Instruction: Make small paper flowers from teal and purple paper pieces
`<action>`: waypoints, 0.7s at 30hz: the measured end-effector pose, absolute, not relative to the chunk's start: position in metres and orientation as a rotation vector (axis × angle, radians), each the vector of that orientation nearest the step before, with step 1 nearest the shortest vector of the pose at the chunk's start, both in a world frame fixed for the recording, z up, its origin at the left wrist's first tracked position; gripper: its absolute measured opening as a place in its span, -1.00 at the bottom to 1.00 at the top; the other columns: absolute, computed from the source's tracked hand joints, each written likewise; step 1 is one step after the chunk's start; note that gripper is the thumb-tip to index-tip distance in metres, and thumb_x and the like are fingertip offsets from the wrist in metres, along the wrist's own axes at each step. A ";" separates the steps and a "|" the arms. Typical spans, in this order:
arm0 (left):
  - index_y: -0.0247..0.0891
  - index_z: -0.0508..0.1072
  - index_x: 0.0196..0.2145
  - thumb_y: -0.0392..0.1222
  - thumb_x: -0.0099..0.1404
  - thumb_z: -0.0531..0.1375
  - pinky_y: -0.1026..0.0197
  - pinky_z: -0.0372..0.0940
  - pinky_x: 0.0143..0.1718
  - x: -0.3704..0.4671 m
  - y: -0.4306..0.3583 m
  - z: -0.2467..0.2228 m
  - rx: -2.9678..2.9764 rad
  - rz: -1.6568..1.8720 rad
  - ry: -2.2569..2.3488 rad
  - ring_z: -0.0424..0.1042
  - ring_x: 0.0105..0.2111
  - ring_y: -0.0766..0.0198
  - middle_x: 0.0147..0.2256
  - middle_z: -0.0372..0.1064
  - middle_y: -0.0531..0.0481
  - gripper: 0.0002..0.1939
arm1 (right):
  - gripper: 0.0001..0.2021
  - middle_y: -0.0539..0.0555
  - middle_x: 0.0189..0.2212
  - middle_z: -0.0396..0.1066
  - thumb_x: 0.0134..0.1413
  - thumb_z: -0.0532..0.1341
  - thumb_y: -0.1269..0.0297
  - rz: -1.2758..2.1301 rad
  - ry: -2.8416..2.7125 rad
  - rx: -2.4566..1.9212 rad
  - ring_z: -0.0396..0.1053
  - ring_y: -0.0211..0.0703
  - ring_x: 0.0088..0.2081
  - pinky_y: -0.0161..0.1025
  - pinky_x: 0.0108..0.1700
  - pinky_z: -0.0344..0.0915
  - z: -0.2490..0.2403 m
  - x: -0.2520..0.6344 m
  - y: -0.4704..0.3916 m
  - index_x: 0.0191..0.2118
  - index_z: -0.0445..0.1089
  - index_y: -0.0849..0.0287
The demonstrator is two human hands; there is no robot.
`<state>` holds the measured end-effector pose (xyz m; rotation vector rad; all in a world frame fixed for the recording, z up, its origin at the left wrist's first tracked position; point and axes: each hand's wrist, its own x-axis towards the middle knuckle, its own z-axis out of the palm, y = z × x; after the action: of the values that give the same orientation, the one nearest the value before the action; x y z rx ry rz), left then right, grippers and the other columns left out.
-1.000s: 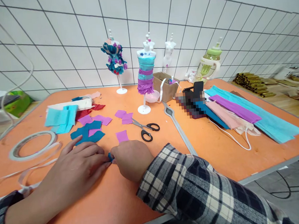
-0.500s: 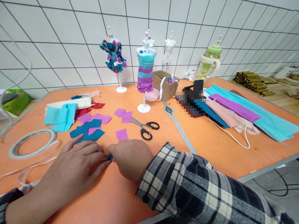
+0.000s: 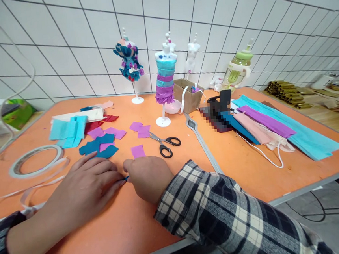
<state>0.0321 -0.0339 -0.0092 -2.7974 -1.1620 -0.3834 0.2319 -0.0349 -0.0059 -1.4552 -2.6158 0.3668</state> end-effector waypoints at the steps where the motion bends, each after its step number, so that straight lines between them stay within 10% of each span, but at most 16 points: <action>1: -0.08 0.63 -0.34 -0.15 0.39 0.12 -0.28 0.12 0.20 0.032 -0.034 -0.009 -2.795 -0.384 -1.156 0.50 -0.19 -0.01 -0.36 0.53 -0.01 -0.72 | -0.81 0.11 -0.22 0.58 0.40 0.16 0.26 0.360 -2.627 -1.458 0.51 -0.08 -0.21 -0.23 -0.29 0.23 -0.006 0.231 -0.035 -0.03 0.50 0.13; 13: -0.19 0.62 -0.14 -0.10 0.52 0.03 -0.07 0.34 -0.07 0.037 -0.033 -0.007 -2.840 -0.516 -1.101 0.50 -0.14 0.01 -0.20 0.60 -0.11 -0.65 | -0.83 0.11 -0.18 0.53 0.32 0.25 0.31 0.258 -2.712 -1.312 0.43 -0.10 -0.12 -0.22 -0.18 0.20 0.015 0.275 -0.019 -0.17 0.64 0.13; 21: -0.11 0.53 0.17 -0.10 0.52 0.06 -0.24 0.18 0.29 0.037 -0.016 -0.020 -2.997 -0.313 -0.986 0.39 0.21 -0.08 0.17 0.53 -0.08 -0.61 | -0.79 0.07 -0.20 0.55 0.38 0.23 0.28 0.339 -2.759 -1.285 0.43 -0.17 -0.17 -0.23 -0.21 0.10 0.015 0.281 -0.014 -0.17 0.66 0.09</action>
<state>0.0367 -0.0157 -0.0203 -2.9972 -0.9856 -0.3134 0.2812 -0.0143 0.0147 -1.2853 -2.7595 0.3389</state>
